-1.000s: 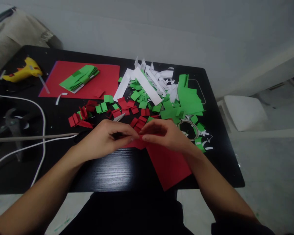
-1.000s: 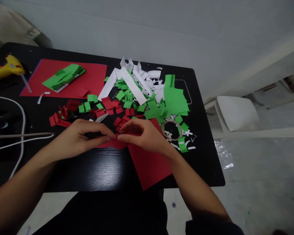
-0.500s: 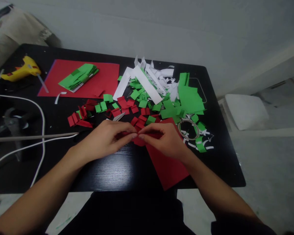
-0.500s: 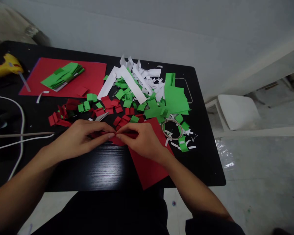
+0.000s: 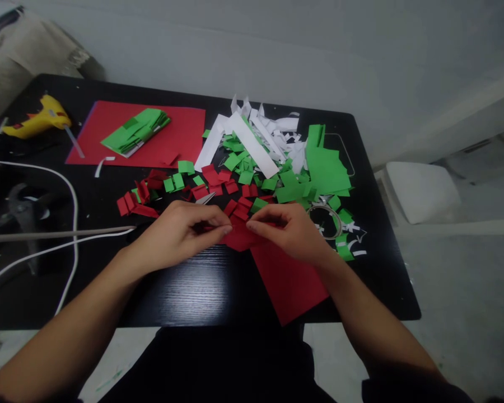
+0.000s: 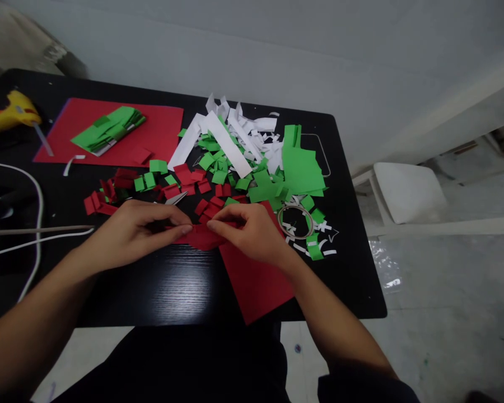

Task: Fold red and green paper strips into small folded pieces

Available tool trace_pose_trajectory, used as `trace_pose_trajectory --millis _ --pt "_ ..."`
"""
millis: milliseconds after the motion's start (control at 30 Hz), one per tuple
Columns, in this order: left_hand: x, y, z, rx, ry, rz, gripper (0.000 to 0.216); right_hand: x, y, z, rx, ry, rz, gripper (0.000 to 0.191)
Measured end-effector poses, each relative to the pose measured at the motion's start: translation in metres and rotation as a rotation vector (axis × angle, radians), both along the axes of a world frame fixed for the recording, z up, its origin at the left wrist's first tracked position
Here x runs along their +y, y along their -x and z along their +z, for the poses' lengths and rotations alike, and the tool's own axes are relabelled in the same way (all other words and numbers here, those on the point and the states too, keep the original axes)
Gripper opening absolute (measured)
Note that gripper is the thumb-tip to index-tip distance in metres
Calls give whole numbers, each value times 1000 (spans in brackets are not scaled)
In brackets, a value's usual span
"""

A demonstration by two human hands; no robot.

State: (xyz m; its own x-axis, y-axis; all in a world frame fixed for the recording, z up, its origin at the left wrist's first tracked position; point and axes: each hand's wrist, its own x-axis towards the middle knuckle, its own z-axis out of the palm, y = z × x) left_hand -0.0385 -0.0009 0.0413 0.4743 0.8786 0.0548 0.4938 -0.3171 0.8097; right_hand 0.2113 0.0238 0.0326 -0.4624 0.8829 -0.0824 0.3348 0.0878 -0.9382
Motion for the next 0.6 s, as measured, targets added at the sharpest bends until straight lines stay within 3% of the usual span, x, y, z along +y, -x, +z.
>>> trace_pose_trajectory --millis 233,467,600 --pt "2 0 5 -40 77 86 19 11 -12 0 141 157 -82 22" --pt "2 1 4 -23 86 179 27 10 -5 -4 264 180 -224 24" --pt "1 -1 1 -19 92 222 28 3 4 -6 352 331 -200 33"
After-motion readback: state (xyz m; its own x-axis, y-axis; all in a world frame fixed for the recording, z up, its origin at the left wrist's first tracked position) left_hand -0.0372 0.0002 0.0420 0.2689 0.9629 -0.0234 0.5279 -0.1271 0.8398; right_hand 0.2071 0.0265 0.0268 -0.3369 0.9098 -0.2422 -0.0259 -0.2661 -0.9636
